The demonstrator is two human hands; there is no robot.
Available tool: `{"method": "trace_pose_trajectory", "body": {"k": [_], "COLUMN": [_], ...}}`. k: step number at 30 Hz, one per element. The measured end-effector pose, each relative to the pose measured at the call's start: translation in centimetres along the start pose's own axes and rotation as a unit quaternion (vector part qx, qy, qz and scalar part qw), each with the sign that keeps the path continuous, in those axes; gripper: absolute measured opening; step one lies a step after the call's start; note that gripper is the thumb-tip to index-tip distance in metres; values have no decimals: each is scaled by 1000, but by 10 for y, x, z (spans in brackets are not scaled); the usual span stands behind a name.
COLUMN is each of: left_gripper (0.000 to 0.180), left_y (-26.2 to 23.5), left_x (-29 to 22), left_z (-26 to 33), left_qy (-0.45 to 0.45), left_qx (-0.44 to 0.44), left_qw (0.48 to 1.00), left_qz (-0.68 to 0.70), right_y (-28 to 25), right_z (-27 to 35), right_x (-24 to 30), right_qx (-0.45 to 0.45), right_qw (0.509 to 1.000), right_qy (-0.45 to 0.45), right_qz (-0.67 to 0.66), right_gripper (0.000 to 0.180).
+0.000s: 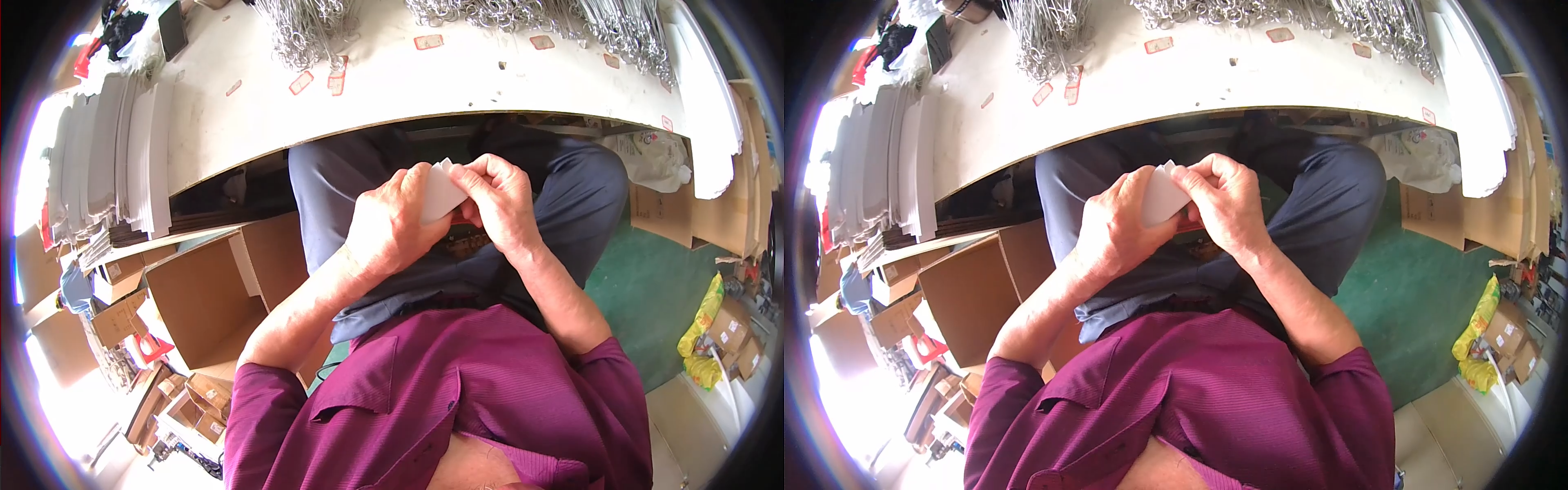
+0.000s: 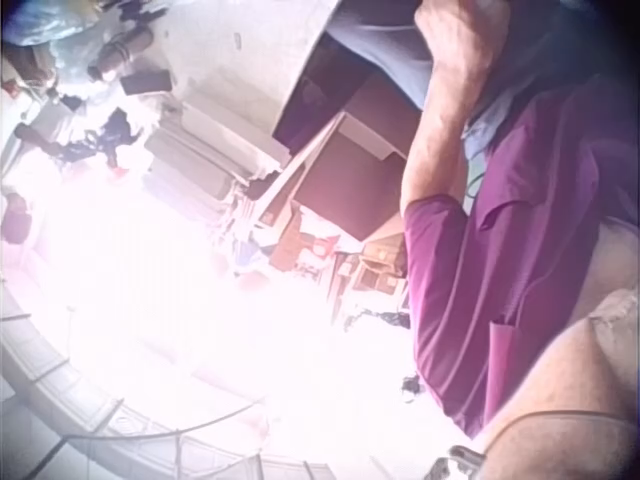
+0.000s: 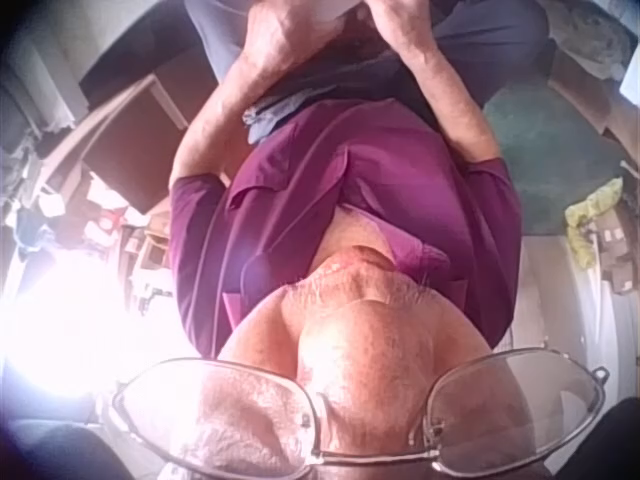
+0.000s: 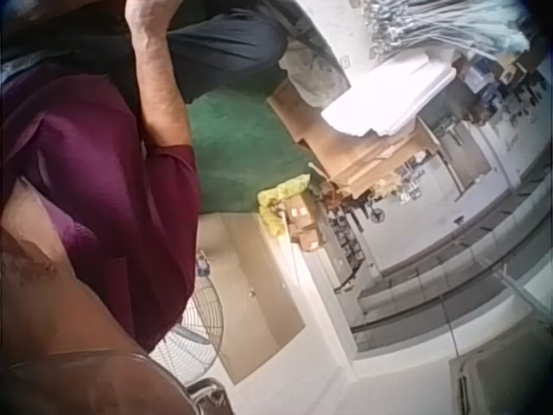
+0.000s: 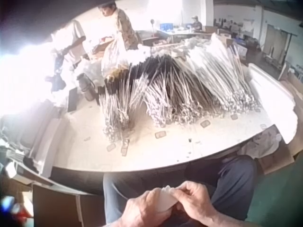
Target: Assembling bundles of long cleaning brushes into white plastic housings in a factory setting.
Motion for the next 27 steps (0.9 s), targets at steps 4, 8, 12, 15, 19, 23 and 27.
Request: {"method": "trace_pose_trajectory", "body": {"k": [4,8,12,15,19,23,27], "left_gripper": [53,60,64,61,58,59,59], "left_y": [2,3,1,-1,0,-1,0], "left_x": [4,2,5,4,5,8,9], "left_z": [2,-2,-1,-2,-2,-4,-2], "left_qy": [55,45,36,39,31,41,33], "left_qx": [-12,-4,-19,-21,-19,-7,-10], "left_qw": [998,999,999,999,998,997,998], "left_qz": [8,12,17,30,55,62,60], "right_y": [1,11,16,18,20,23,26], "right_z": [0,3,11,12,19,21,21], "right_x": [-5,-14,-10,-14,-16,-17,-20], "right_qx": [-42,-128,-69,-62,-56,-65,-60], "right_qw": [996,953,982,966,937,919,915], "right_qy": [-41,-230,-170,-225,-283,-313,-313], "right_qz": [60,151,44,108,196,232,248], "right_gripper": [26,21,21,28,38,42,41]}}
Point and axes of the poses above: each hand's wrist, its own z-axis away from the middle knuckle, its own y-axis out of the palm, x = y × z, the point moved 1 cm from there along -z, towards the middle knuckle, and after that the axes turned 7 degrees about z, right-handed, at the moved point
